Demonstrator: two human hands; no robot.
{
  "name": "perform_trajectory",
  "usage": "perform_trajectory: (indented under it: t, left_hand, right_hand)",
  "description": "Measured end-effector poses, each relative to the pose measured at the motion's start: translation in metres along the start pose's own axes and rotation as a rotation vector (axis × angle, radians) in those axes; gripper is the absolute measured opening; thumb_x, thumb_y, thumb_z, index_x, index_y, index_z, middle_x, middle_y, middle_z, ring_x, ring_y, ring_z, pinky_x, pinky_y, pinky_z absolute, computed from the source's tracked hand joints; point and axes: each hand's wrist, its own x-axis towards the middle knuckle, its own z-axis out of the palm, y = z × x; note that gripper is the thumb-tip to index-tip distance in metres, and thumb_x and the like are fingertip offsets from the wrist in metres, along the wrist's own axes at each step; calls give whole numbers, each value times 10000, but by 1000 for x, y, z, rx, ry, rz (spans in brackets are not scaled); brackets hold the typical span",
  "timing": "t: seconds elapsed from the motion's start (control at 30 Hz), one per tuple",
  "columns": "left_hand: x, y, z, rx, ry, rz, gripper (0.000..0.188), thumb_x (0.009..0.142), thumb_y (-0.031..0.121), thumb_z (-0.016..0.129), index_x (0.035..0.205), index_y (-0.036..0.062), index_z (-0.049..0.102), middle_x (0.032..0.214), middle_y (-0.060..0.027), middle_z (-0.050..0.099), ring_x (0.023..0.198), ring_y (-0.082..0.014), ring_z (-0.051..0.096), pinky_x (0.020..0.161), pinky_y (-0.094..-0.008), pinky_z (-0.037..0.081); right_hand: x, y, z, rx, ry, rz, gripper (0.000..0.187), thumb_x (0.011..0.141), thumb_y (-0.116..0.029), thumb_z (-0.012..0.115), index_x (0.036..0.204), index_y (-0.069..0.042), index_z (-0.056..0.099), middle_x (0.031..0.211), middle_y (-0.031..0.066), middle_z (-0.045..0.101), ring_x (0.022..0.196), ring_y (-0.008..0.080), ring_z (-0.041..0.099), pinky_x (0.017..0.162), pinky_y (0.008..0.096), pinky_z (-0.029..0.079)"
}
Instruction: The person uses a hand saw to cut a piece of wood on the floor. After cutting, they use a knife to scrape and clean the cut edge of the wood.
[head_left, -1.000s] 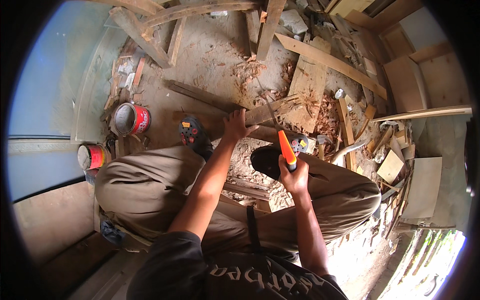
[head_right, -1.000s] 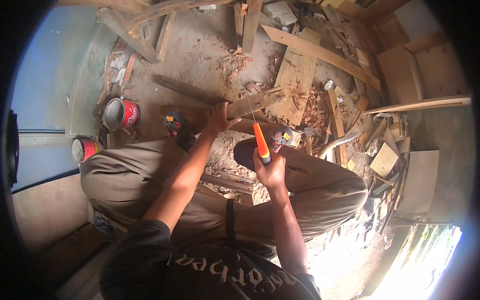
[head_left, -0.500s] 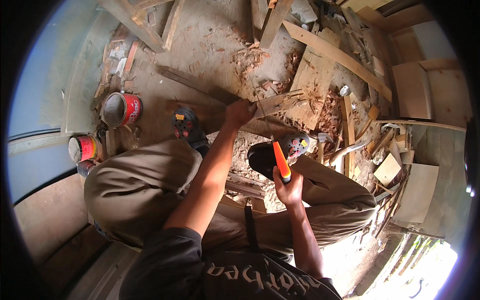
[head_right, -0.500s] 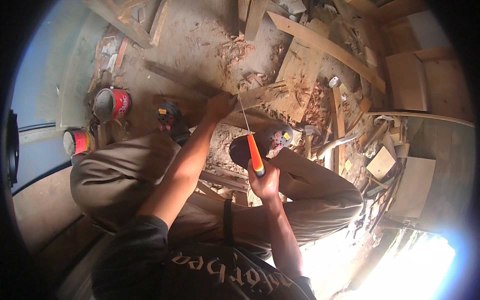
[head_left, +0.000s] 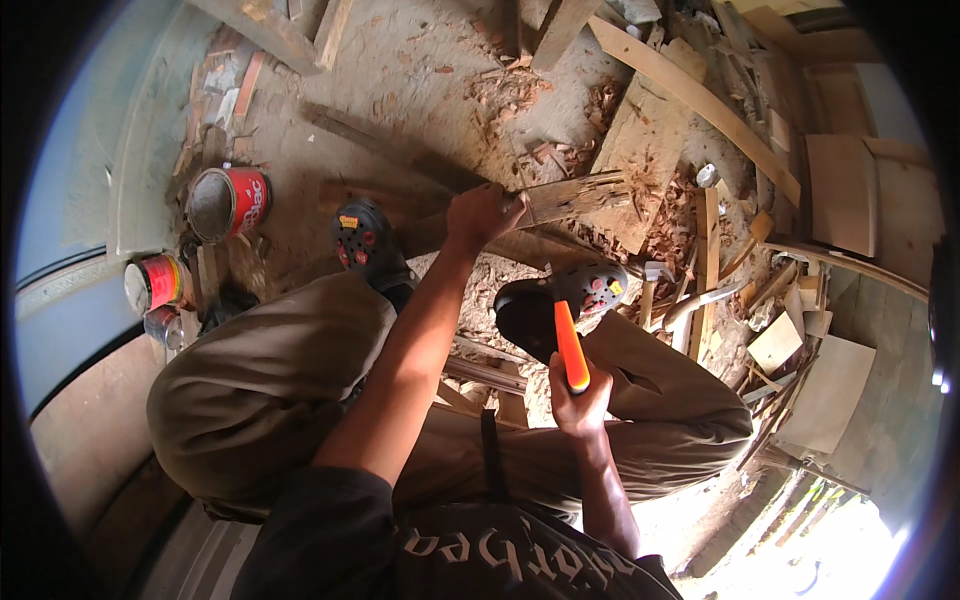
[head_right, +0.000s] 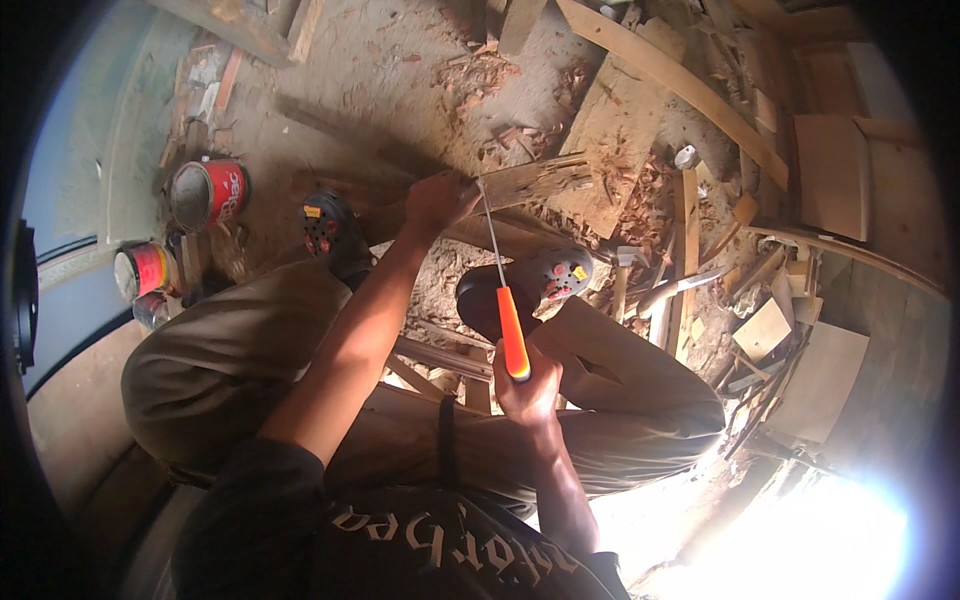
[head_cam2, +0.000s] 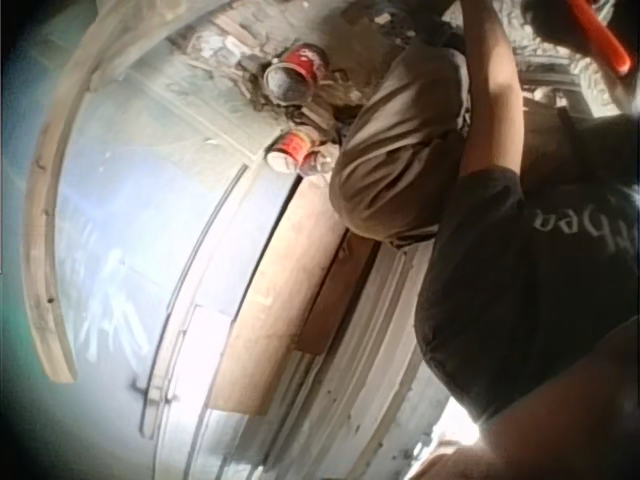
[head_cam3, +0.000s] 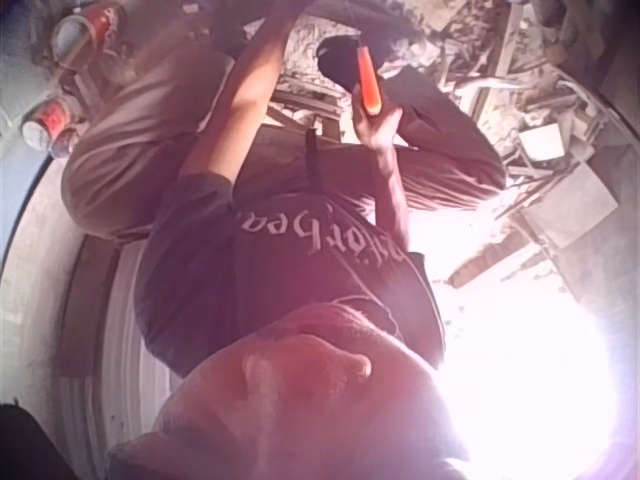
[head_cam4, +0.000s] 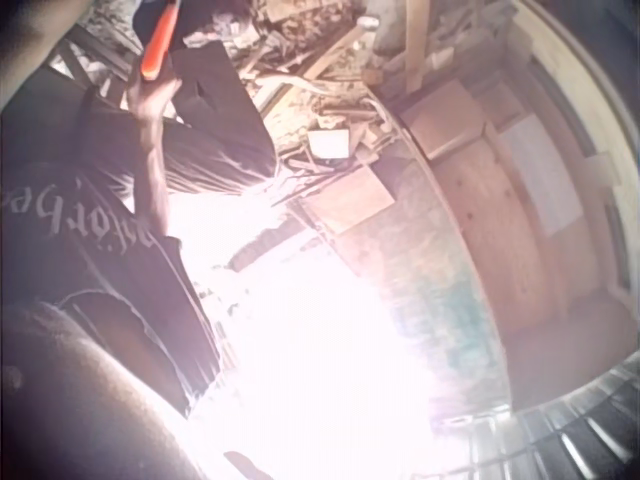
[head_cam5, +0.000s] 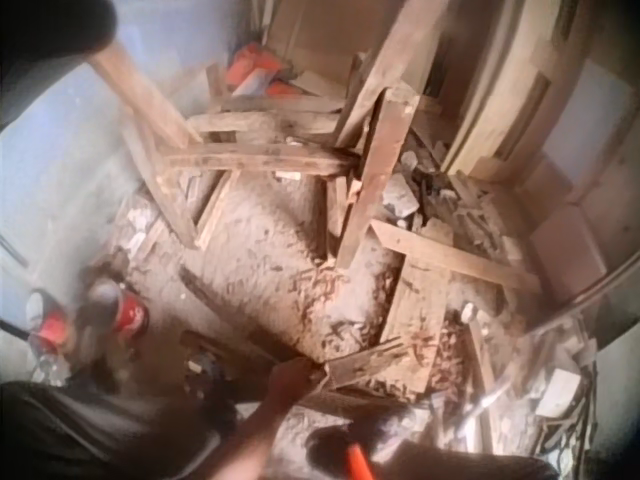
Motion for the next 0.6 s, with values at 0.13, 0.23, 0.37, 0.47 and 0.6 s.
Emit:
perform_trajectory:
  t: [0.13,0.23,0.37,0.47,0.6]
  left_hand:
    - [1,-2,6,-50,43,2,556,898,615,553,951,84,710,860,-159,719,830,-365,710,748,-502,554]
    - [0,-2,7,-38,77,10,596,887,627,549,895,52,705,813,-164,705,784,-363,710,706,-512,552]
    - [0,1,4,-18,66,9,575,888,611,568,837,53,702,794,-163,699,752,-355,710,677,-500,553]
    - [0,2,1,-11,68,10,566,886,603,580,799,56,697,784,-162,696,734,-352,709,660,-490,556]
    - [0,0,4,-17,88,21,559,885,601,581,810,62,706,785,-163,696,739,-353,711,668,-493,558]
  right_hand:
    - [-10,16,0,59,59,34,234,919,-120,670,750,22,594,544,80,506,524,76,447,487,323,412]
    - [-5,15,-4,28,45,59,256,920,-119,670,729,23,577,542,71,488,538,68,420,479,311,386]
    - [-4,11,-2,49,-3,54,260,917,-133,671,732,26,579,544,81,494,540,76,433,488,321,402]
    - [-6,15,-1,26,-26,57,256,907,-144,675,737,24,581,551,93,505,539,89,450,499,337,420]
    - [-4,11,-1,21,-14,37,238,898,-125,674,741,25,577,567,106,517,535,104,469,506,341,424]
